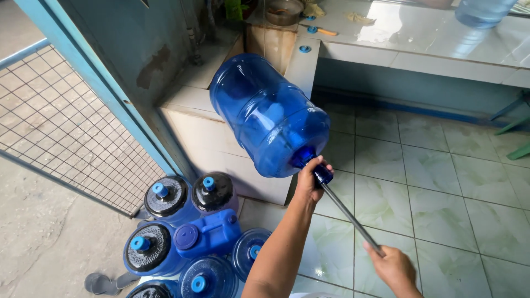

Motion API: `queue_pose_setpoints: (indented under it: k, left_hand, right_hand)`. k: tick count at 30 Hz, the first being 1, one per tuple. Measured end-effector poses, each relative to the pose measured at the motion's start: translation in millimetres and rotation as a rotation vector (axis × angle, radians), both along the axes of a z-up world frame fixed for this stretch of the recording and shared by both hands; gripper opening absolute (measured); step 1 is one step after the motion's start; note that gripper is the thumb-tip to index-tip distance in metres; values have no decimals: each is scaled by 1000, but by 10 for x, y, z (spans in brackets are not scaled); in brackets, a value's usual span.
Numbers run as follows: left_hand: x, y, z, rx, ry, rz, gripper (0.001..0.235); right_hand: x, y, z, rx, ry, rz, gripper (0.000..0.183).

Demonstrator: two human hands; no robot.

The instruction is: Cleaning the inside of a large plastic water jug with a rod and then filling it with water.

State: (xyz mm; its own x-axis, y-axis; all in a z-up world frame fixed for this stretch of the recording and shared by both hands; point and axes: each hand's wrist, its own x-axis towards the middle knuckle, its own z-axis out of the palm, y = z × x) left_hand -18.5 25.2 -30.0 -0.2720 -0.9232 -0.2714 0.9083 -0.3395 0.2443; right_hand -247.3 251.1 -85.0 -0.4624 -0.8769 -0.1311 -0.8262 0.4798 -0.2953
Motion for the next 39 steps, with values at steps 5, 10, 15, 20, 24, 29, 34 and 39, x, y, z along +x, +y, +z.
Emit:
queue_pose_setpoints:
  k: [5,10,15,20,24,29,34,39]
  left_hand:
    - [104,20,-24,65,-5,-106,30]
    - [-14,-64,-17,140,-299,73,31]
    - [113,-52,218,102,-150,10,30]
    - [89,-189,215,94,-209,14,28]
    - [-73,-135,216,128,-306,26,28]
    - [-42,-142,12,51,-260,1,27]
    - [-12,-61,-91,-14,-20,-82,27]
    - [-26,-140,-47,-31,-37,-87,28]
  right_hand:
    - [208,92,-124,63,-360,22,69]
    - [516,94,282,54,-174,-64,62]
    - [8,26,-633,255,-877,10,65]
    - [-401,107,490,-310,263,115,34]
    - [-342,5,694,-611,522,124,42]
    - [215,73,308,-141,130,-49,58]
    - [227,216,-264,-36,-319,-68,72]
    - [172,188,101,-194,52,-3,59]
